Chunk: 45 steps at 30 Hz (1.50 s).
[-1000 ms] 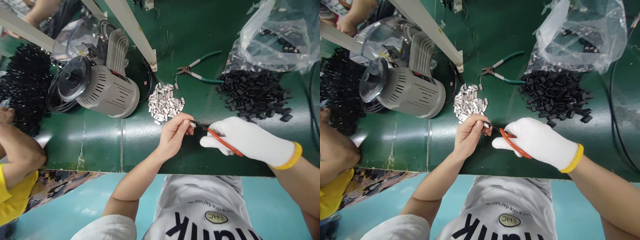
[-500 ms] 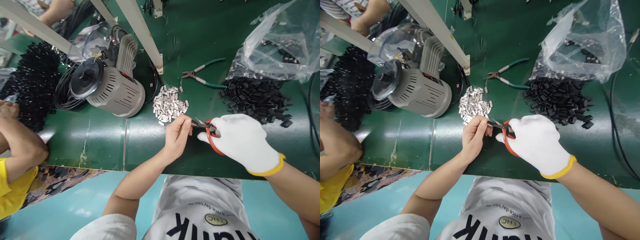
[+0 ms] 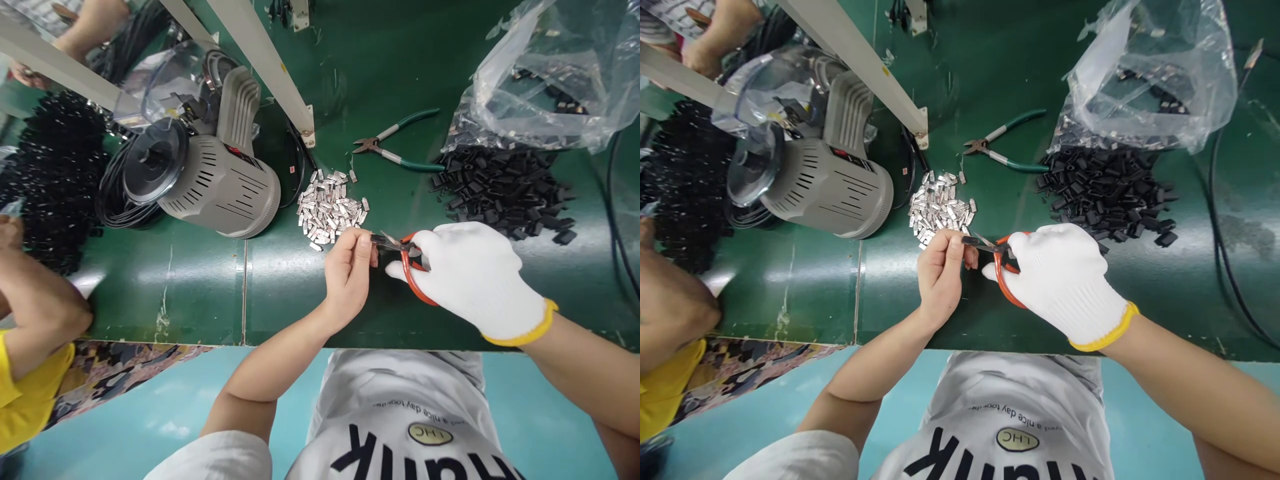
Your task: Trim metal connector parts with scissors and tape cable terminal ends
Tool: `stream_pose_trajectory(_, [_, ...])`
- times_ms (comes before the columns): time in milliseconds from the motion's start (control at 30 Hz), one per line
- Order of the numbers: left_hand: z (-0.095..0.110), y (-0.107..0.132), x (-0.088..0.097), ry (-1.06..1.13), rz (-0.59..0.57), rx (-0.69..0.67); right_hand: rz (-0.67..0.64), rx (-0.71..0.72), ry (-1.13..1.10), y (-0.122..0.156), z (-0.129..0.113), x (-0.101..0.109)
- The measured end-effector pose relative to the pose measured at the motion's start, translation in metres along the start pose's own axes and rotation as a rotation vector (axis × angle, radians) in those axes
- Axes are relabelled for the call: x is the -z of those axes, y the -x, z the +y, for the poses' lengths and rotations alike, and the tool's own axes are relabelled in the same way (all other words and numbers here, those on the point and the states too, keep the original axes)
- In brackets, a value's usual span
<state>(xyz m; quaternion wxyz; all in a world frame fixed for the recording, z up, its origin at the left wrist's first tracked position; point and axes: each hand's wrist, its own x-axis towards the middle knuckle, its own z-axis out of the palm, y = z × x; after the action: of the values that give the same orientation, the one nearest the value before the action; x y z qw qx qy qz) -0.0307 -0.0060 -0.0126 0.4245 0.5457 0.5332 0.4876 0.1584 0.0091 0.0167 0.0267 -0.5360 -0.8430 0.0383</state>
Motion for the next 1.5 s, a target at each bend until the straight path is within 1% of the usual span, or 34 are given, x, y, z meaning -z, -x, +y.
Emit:
stream_pose_trajectory(133, [0.000,0.001,-0.003,0.028,-0.007,0.014,0.036,0.016,0.003,0.001,-0.001,-0.003])
stream_pose_trajectory(367, [-0.002,0.004,-0.005,0.074,-0.005,0.025,0.074,-0.001,-0.004,-0.002,-0.002,-0.004])
stream_pose_trajectory(600, [-0.002,0.007,-0.006,0.102,-0.017,0.031,0.067,-0.016,0.019,-0.003,-0.001,-0.007])
stream_pose_trajectory(933, [-0.006,0.005,-0.004,0.074,-0.021,0.029,0.083,0.024,0.172,0.003,0.001,-0.012])
stream_pose_trajectory(1033, [-0.006,0.005,-0.004,0.071,-0.032,0.039,0.051,0.013,0.184,0.004,0.000,-0.011])
stream_pose_trajectory(1167, [-0.005,0.005,-0.004,0.060,-0.046,0.028,-0.051,-0.032,0.168,0.003,-0.002,-0.005])
stream_pose_trajectory(1333, [-0.005,0.003,-0.001,0.029,-0.061,0.010,-0.150,-0.057,0.034,0.003,0.004,-0.004])
stream_pose_trajectory(1500, [-0.004,0.002,0.002,0.024,-0.081,-0.013,-0.204,0.035,-0.184,0.001,0.017,-0.007])
